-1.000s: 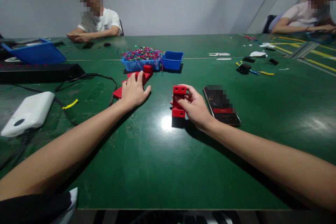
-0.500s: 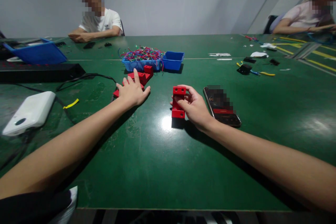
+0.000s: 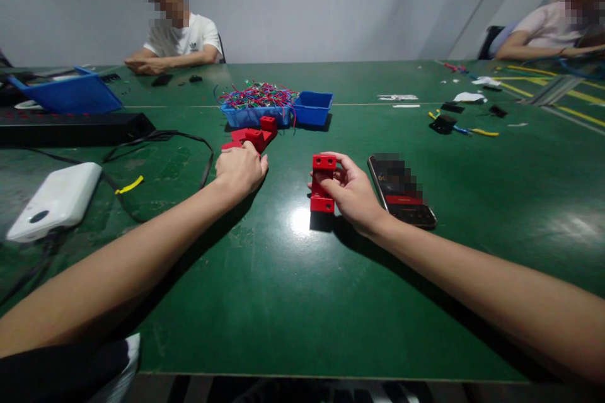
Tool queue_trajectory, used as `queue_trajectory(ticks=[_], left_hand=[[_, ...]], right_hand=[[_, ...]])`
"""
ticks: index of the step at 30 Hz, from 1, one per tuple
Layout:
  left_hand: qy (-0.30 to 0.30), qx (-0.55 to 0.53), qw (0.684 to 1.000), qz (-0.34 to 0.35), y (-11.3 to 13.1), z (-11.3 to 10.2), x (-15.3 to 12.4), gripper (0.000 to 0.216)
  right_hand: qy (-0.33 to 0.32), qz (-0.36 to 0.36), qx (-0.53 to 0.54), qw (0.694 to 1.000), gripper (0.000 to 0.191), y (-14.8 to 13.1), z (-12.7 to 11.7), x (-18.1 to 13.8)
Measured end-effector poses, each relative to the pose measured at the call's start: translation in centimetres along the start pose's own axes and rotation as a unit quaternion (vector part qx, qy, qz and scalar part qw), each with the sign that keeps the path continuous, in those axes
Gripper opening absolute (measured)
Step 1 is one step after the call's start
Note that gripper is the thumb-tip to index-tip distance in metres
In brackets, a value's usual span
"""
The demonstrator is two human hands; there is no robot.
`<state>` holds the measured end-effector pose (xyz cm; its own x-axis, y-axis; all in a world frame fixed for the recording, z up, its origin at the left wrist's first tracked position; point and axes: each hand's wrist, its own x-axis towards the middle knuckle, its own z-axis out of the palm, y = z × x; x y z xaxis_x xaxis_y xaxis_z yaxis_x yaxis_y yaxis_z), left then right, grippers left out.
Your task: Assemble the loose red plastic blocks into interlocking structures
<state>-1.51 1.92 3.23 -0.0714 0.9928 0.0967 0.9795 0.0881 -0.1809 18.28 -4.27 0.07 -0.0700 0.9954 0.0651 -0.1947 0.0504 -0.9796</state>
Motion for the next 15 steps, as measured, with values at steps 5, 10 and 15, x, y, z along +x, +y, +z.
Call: queue_trajectory(ticks=[5, 10, 15], left_hand=[[0.023, 0.018, 0.999, 0.029, 0.27, -0.13, -0.71, 0.051], [0.043, 0.024, 0.998, 0.042, 0.05, 0.19, -0.65, 0.056], [0.045, 0.024, 0.997, 0.051, -0.11, 0.59, -0.35, 0.06]], right_hand=[[-0.002, -0.003, -0.004, 1.0, 0.047, 0.07, 0.07, 0.05], [0.001, -0.005, -0.007, 1.0, 0.047, 0.07, 0.04, 0.09], [0.002, -0.006, -0.012, 1.0, 0.046, 0.15, -0.06, 0.12]])
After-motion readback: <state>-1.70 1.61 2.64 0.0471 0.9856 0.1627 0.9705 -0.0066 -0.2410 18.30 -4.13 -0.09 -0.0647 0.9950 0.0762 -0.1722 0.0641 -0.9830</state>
